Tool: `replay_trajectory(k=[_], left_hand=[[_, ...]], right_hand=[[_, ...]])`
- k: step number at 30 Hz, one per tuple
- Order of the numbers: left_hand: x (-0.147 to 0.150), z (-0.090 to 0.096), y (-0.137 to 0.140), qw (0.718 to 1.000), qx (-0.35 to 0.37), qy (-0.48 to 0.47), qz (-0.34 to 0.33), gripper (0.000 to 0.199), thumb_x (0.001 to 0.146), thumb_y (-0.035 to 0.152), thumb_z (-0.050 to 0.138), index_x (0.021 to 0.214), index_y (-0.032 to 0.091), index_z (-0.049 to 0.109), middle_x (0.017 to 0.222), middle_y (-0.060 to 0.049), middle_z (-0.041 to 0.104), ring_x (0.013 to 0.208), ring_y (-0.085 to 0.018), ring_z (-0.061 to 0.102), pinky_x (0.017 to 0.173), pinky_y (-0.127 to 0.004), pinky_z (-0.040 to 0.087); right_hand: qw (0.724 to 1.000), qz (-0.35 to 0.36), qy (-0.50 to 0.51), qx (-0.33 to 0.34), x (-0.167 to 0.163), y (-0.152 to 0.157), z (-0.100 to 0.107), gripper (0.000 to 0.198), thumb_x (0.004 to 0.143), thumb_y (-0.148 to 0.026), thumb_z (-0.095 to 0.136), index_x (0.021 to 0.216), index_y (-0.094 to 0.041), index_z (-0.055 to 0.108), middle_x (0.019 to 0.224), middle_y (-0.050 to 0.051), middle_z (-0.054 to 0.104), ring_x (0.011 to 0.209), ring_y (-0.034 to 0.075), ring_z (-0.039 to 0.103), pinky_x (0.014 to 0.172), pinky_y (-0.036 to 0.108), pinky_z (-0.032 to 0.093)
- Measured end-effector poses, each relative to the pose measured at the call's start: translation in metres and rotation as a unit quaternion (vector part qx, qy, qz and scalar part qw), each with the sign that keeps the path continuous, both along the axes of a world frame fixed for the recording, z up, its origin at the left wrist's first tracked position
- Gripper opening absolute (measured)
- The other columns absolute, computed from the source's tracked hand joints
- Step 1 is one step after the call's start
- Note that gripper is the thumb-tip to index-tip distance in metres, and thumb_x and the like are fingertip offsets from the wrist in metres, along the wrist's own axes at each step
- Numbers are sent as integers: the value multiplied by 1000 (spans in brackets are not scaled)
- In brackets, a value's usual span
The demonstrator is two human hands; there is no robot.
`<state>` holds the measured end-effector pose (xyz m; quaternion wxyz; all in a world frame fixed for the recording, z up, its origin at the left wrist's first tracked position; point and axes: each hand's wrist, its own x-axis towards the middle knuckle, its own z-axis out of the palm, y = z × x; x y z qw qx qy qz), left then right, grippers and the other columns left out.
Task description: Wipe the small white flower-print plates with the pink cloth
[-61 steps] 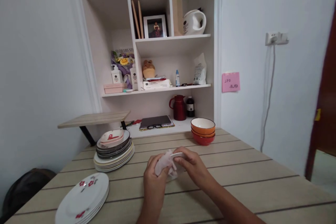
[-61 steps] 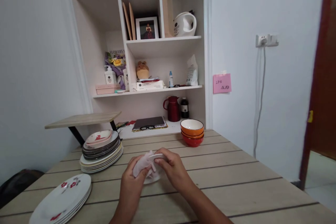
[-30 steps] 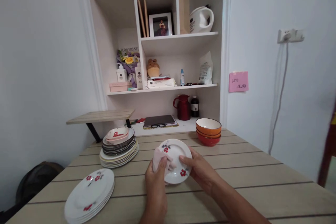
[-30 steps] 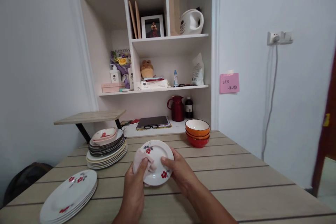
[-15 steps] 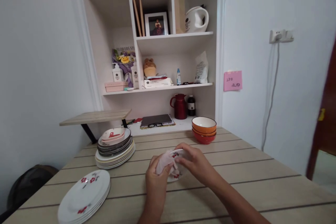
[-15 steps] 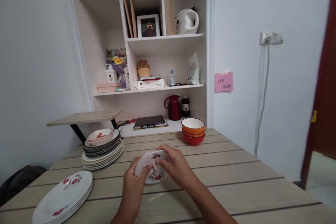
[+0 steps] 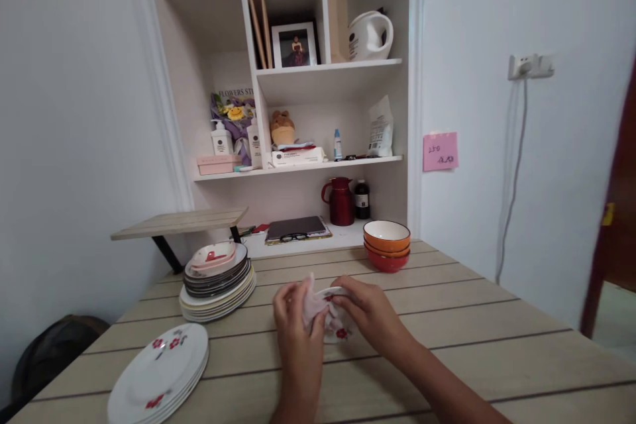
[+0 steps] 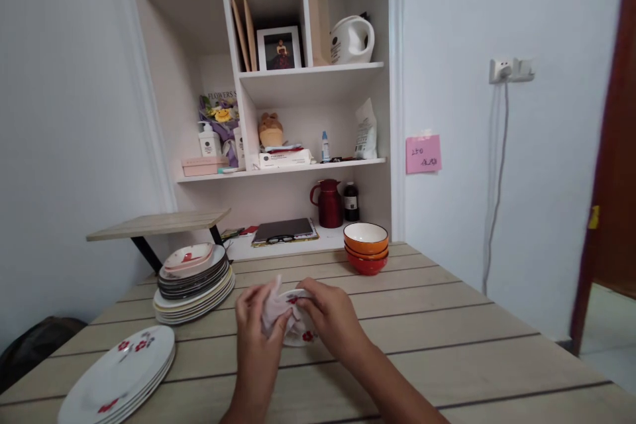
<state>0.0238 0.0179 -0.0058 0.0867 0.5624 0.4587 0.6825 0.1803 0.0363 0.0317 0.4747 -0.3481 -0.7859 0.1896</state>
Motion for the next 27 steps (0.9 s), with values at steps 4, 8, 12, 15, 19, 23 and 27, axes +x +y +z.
replay_trajectory(k=[4, 8, 12, 15, 19, 23, 27], left_hand=[[0, 1, -4, 992, -75, -35, -99, 36, 76, 21, 66, 111, 22, 68, 112, -10, 68, 103, -26, 63, 92, -35, 46], [-1, 4, -5, 988, -98, -47, -111, 23, 72, 28, 72, 93, 20, 71, 90, -7, 72, 84, -23, 65, 78, -29, 49], [-1, 10, -3, 983, -129, -68, -116, 18, 69, 34, 74, 77, 19, 68, 67, -1, 66, 63, -18, 59, 61, -23, 46], [-2, 13, -1, 971, -145, -120, -148, 23, 64, 36, 77, 74, 17, 68, 63, 0, 65, 58, -16, 57, 55, -22, 45], [-5, 11, 4, 952, -162, -177, -192, 31, 61, 40, 79, 78, 15, 70, 68, -2, 70, 60, -16, 60, 57, -22, 48], [-5, 7, 4, 934, -173, -229, -213, 37, 62, 41, 80, 85, 14, 70, 67, -3, 70, 54, -15, 61, 54, -24, 50], [-2, 8, 2, 919, -178, -269, -228, 40, 65, 40, 79, 92, 13, 68, 66, -4, 71, 51, -15, 62, 51, -25, 51]], right_hand=[[1000, 4, -8, 25, 0, -2, -1, 15, 87, -22, 54, 89, -25, 68, 80, 2, 69, 72, 20, 61, 67, 27, 41], [1000, 18, -2, 13, -1, -4, -1, 15, 88, -24, 53, 88, -25, 68, 79, 2, 69, 72, 19, 61, 68, 27, 42], [998, 33, 39, -24, -5, -4, -3, 14, 88, -27, 54, 83, -23, 66, 75, 0, 66, 71, 18, 60, 67, 26, 42], [995, 34, 81, -54, -8, -4, -4, 12, 86, -28, 56, 82, -22, 66, 75, 0, 65, 72, 18, 59, 67, 26, 41], [985, 35, 146, -90, -12, -3, -8, 10, 84, -28, 59, 84, -21, 66, 76, 0, 64, 73, 18, 57, 68, 26, 42], [964, 42, 226, -134, -16, 0, -14, 12, 81, -31, 63, 85, -21, 66, 73, -1, 62, 69, 17, 53, 65, 26, 41], [937, 45, 302, -171, -20, 3, -21, 15, 77, -32, 68, 86, -20, 66, 73, -1, 63, 68, 17, 53, 63, 25, 42]])
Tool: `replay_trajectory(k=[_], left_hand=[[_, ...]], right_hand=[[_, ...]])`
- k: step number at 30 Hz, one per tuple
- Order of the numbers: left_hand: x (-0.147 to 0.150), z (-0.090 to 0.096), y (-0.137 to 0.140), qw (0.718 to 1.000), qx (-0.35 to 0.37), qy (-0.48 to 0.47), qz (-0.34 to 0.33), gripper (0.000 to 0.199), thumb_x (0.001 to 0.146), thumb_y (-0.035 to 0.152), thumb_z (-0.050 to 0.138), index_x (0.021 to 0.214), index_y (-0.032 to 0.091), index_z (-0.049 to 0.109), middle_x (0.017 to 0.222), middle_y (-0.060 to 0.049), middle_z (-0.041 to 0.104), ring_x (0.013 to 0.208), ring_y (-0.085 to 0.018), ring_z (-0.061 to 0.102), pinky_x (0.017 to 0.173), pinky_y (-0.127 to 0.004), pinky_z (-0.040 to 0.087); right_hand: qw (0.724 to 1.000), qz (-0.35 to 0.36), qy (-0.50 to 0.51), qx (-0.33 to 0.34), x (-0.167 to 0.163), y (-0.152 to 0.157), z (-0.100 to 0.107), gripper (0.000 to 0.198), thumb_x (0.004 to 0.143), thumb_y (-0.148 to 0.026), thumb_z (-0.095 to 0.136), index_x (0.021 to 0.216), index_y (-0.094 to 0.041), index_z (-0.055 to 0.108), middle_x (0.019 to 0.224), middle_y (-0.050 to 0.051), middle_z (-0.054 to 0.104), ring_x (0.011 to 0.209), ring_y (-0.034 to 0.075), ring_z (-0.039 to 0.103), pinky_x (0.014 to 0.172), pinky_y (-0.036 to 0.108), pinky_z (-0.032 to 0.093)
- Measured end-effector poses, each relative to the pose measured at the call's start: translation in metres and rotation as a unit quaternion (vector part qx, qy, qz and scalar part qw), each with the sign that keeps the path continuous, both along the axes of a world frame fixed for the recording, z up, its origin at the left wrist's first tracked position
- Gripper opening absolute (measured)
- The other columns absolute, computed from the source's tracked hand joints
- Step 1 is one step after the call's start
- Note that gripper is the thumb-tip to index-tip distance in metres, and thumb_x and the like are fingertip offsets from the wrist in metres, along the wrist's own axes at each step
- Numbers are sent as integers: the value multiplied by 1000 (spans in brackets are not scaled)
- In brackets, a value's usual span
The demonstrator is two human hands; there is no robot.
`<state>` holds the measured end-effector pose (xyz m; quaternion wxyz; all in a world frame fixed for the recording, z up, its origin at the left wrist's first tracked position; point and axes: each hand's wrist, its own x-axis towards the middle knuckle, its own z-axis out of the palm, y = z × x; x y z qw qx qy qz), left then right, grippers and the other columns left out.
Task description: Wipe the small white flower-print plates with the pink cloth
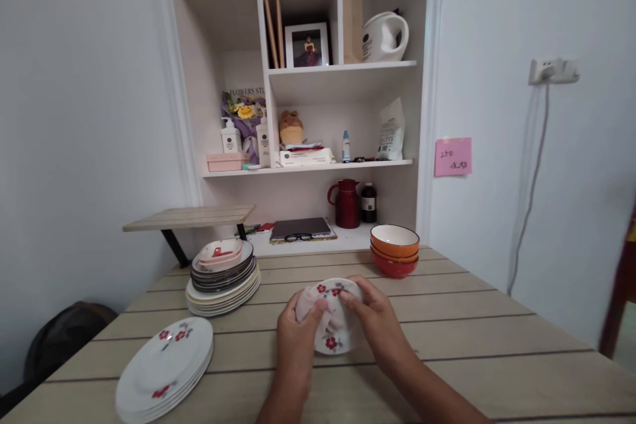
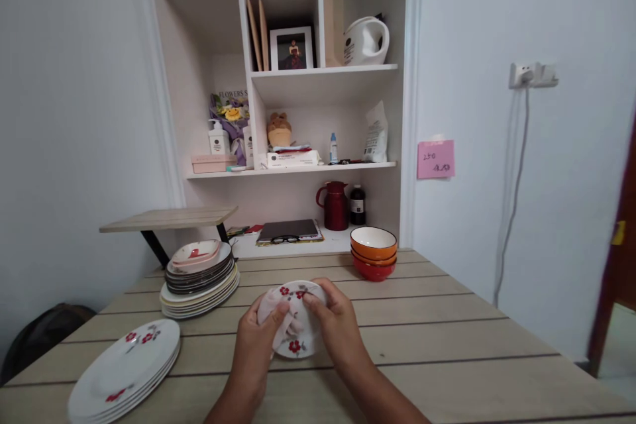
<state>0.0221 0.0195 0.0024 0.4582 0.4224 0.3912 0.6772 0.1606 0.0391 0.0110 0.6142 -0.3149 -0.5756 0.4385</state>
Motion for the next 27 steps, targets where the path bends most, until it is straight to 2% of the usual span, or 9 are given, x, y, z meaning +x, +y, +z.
replay_trajectory(k=[7, 12, 18, 23, 25, 27], left_hand=[[6, 2, -2, 998, -7, -55, 25, 43, 62, 39, 81, 92, 11, 68, 67, -4, 71, 49, -14, 61, 47, -23, 50], [8, -1, 1, 997, -14, -73, 29, 44, 63, 40, 81, 94, 11, 69, 72, -6, 73, 54, -15, 64, 50, -23, 51], [10, -8, 4, 996, -18, -85, 31, 42, 63, 43, 81, 87, 12, 68, 66, -4, 71, 51, -14, 63, 47, -21, 48], [7, -12, 4, 994, -39, -84, 55, 44, 63, 45, 80, 89, 12, 69, 64, -5, 71, 49, -16, 63, 47, -23, 49], [6, -12, 4, 993, -41, -76, 79, 42, 63, 44, 79, 88, 12, 70, 66, -6, 72, 52, -17, 64, 50, -25, 51], [4, -11, 2, 994, -30, -32, 98, 36, 65, 41, 77, 87, 13, 71, 70, -6, 73, 57, -19, 66, 53, -27, 52]], right_hand=[[987, 21, 134, -81, -10, -2, -3, 28, 71, -35, 75, 91, -19, 65, 79, 2, 69, 68, 17, 59, 63, 28, 47], [964, 28, 230, -134, -17, -2, -5, 38, 67, -33, 80, 99, -20, 63, 82, 2, 71, 66, 17, 62, 62, 28, 51], [937, 40, 295, -184, -20, -2, -3, 44, 62, -30, 84, 100, -21, 63, 85, 1, 73, 69, 16, 65, 64, 27, 54], [944, 81, 247, -202, -14, 0, -1, 45, 62, -31, 83, 101, -20, 62, 87, 3, 73, 67, 18, 65, 61, 29, 52], [957, 113, 179, -200, -8, 2, 1, 42, 65, -31, 80, 101, -21, 61, 89, 4, 72, 68, 19, 65, 61, 30, 51], [978, 104, 88, -161, -1, 5, 5, 36, 68, -29, 75, 100, -21, 60, 87, 3, 71, 69, 18, 64, 62, 30, 49]])
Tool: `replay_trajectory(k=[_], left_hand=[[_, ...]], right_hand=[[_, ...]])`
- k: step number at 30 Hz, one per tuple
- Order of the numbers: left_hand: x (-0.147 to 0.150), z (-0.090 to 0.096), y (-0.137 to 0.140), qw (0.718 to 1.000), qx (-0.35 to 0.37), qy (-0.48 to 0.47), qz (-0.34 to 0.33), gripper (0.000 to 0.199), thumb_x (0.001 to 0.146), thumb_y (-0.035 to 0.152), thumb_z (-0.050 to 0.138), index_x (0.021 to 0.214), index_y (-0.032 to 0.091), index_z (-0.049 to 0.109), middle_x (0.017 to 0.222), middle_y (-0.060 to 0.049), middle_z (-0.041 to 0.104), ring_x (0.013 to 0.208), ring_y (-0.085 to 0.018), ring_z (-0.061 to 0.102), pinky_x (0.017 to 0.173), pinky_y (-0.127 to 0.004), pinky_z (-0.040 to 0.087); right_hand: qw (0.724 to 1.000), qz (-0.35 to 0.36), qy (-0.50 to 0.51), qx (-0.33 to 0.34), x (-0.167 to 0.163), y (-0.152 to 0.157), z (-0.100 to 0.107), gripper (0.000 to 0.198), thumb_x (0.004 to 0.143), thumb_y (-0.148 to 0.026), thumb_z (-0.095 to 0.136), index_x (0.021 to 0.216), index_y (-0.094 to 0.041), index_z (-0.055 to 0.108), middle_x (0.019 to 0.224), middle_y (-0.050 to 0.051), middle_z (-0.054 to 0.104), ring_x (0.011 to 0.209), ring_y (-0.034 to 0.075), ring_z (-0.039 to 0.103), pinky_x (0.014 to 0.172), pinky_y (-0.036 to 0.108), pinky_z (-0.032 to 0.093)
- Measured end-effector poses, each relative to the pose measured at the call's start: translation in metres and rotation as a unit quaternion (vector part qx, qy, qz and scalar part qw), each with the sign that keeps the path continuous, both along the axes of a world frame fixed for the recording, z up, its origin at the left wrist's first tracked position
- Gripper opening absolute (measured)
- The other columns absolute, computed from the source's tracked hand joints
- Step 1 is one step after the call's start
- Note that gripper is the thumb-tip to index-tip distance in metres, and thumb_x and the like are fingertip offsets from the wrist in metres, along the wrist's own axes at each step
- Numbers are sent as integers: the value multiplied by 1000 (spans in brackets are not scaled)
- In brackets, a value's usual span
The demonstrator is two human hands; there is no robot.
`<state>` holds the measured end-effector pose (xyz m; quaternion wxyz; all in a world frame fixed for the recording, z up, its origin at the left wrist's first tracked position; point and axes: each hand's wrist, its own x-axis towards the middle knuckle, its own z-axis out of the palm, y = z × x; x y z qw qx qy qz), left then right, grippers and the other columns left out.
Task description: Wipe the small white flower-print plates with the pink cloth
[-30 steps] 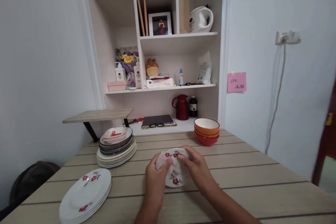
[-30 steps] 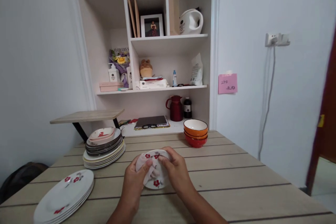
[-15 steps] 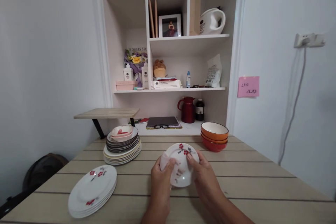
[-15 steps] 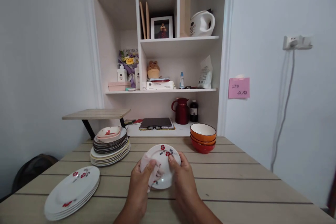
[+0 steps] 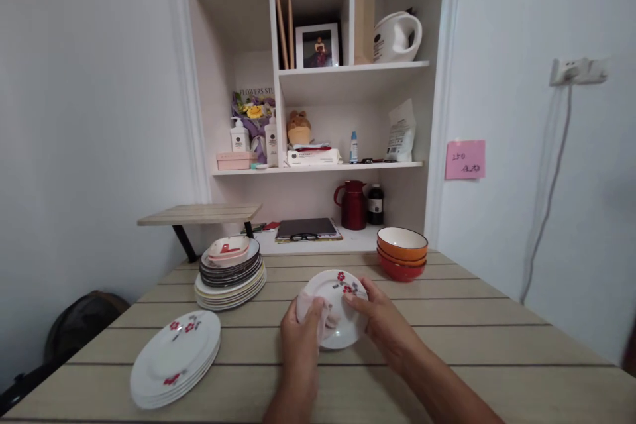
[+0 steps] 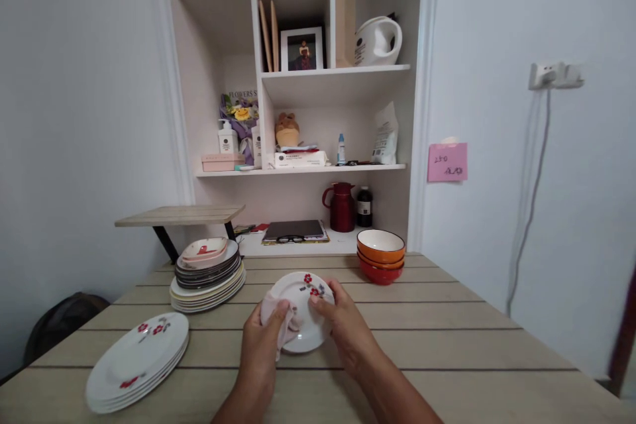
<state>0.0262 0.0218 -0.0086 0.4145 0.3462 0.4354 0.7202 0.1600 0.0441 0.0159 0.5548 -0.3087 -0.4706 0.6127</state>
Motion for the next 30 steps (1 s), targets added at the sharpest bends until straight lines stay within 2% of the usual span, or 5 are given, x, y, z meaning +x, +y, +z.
replay_trajectory(k=[3, 6, 9, 12, 30], left_hand=[[-2, 2, -2, 987, 48, 152, 33, 25, 70, 33, 72, 87, 15, 73, 78, -6, 74, 67, -21, 67, 63, -30, 54], [-5, 2, -3, 952, 131, 265, 82, 21, 71, 29, 71, 89, 19, 75, 87, -7, 73, 82, -23, 67, 79, -33, 52], [-7, 2, -4, 927, 177, 322, 76, 20, 74, 29, 70, 92, 22, 75, 90, -8, 73, 86, -25, 66, 83, -34, 51], [-7, 4, -6, 916, 191, 348, 58, 18, 74, 27, 71, 91, 24, 76, 91, -8, 73, 88, -25, 65, 85, -34, 50], [-2, 21, -11, 977, 46, 204, 44, 27, 63, 33, 77, 83, 16, 74, 71, -5, 74, 66, -22, 67, 64, -28, 52]], right_hand=[[979, -83, -135, 129, 10, 2, 6, 31, 69, -21, 69, 99, -22, 61, 90, 2, 69, 78, 20, 63, 69, 30, 48], [914, -157, -245, 283, 15, 0, 10, 25, 74, -15, 61, 98, -23, 64, 98, 5, 68, 90, 22, 62, 79, 33, 47], [835, -161, -344, 397, 16, -4, 13, 20, 80, -14, 57, 92, -25, 68, 91, 5, 69, 84, 20, 62, 76, 30, 44], [800, -142, -389, 434, 16, -6, 13, 16, 83, -17, 59, 89, -26, 71, 82, 3, 70, 77, 20, 61, 71, 28, 42], [945, -98, -174, 259, 6, -9, 10, 9, 78, -27, 64, 77, -21, 70, 67, -2, 62, 62, 15, 52, 61, 25, 40]])
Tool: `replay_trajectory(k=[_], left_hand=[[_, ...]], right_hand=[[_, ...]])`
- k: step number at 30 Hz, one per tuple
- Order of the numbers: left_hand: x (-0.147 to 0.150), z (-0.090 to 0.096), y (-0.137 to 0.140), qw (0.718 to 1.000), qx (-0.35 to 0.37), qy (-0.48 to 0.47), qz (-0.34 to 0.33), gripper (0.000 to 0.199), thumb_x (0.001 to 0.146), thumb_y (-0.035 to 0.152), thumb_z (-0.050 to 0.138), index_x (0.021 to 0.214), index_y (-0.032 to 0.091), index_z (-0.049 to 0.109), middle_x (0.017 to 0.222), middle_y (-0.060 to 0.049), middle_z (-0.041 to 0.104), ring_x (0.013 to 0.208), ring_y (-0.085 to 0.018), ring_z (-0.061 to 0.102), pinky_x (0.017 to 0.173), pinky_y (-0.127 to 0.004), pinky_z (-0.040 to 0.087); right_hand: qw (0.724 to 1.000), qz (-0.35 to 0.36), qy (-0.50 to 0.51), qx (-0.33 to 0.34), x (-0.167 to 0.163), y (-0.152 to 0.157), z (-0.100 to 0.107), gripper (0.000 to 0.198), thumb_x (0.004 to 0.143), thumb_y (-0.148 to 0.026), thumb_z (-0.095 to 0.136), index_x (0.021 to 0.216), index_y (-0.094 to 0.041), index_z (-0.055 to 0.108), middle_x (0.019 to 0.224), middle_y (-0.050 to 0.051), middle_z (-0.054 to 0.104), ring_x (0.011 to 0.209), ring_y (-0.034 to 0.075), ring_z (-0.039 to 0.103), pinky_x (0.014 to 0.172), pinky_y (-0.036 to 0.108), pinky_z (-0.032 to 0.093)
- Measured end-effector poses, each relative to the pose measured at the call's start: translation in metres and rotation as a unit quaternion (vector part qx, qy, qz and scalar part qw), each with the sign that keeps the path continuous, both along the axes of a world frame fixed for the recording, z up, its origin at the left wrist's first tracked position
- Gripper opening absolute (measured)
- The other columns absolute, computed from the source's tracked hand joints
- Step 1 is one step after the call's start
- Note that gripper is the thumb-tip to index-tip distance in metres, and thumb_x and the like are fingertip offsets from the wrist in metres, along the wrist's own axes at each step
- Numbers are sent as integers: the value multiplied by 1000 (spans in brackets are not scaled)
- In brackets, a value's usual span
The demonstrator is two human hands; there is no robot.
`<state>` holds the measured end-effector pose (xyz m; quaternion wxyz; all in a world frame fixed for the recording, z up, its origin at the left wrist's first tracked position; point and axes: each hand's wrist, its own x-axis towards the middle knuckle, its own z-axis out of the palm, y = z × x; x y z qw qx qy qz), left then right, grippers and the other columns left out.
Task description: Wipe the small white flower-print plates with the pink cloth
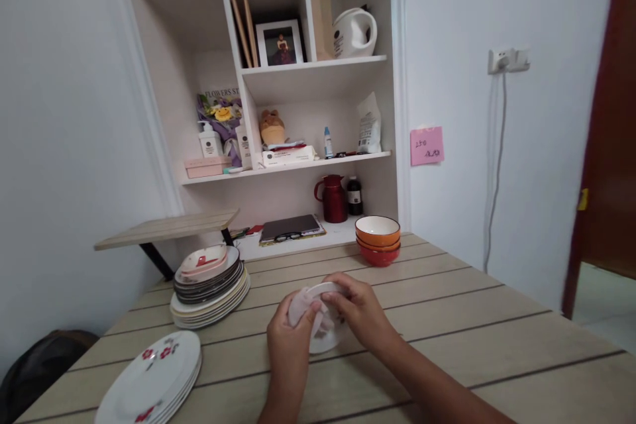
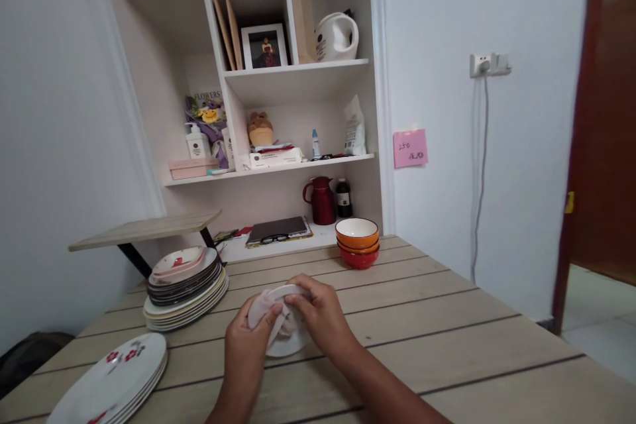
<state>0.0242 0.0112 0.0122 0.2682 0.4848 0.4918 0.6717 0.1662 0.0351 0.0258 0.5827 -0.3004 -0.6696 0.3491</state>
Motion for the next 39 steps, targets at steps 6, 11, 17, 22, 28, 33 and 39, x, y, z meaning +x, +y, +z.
replay_trajectory(k=[6, 11, 17, 22, 28, 33, 39], left_hand=[[-2, -3, 3, 999, -15, -45, -11, 35, 61, 36, 79, 88, 15, 74, 75, -5, 74, 71, -22, 68, 64, -27, 52], [0, -1, 0, 998, -12, -63, -12, 35, 60, 36, 80, 88, 15, 74, 72, -5, 74, 66, -21, 68, 61, -26, 53], [-1, 1, 0, 998, -18, -67, -10, 36, 60, 37, 80, 88, 14, 74, 70, -4, 73, 61, -19, 66, 57, -25, 52], [0, 3, -2, 995, -31, -97, -22, 43, 60, 39, 80, 93, 13, 72, 69, -4, 72, 56, -18, 64, 53, -25, 51], [-1, 2, -2, 994, -18, -104, -2, 45, 59, 39, 82, 96, 14, 73, 75, -5, 74, 63, -18, 66, 56, -24, 52], [-3, -6, 3, 993, -37, -108, 11, 46, 65, 46, 79, 99, 16, 70, 80, -6, 75, 65, -19, 68, 57, -24, 52], [-2, -12, 8, 981, -78, -152, -87, 53, 57, 50, 82, 92, 13, 69, 71, -6, 73, 57, -18, 66, 53, -25, 52]], right_hand=[[998, 6, 45, -35, -4, -1, 0, 9, 75, -29, 66, 76, -20, 70, 64, -2, 60, 58, 14, 49, 57, 24, 39], [997, 1, 59, -57, -5, -1, -2, 11, 74, -30, 67, 78, -20, 69, 64, -2, 59, 57, 14, 48, 52, 24, 37], [991, -5, 96, -98, -8, 1, -7, 17, 72, -33, 70, 83, -20, 68, 61, -4, 55, 53, 12, 44, 50, 23, 35], [985, -13, 133, -107, -10, 1, -9, 17, 71, -32, 70, 83, -20, 68, 62, -4, 55, 56, 12, 46, 51, 22, 36], [978, -2, 166, -128, -15, 0, -11, 21, 69, -34, 72, 82, -18, 68, 65, -3, 58, 58, 13, 48, 53, 23, 37], [970, -7, 193, -148, -16, 0, -10, 23, 70, -35, 71, 86, -19, 67, 65, -3, 59, 56, 12, 46, 49, 22, 36], [982, -14, 142, -126, -6, 3, -6, 19, 72, -32, 70, 84, -19, 68, 62, -4, 57, 55, 12, 46, 48, 22, 36]])
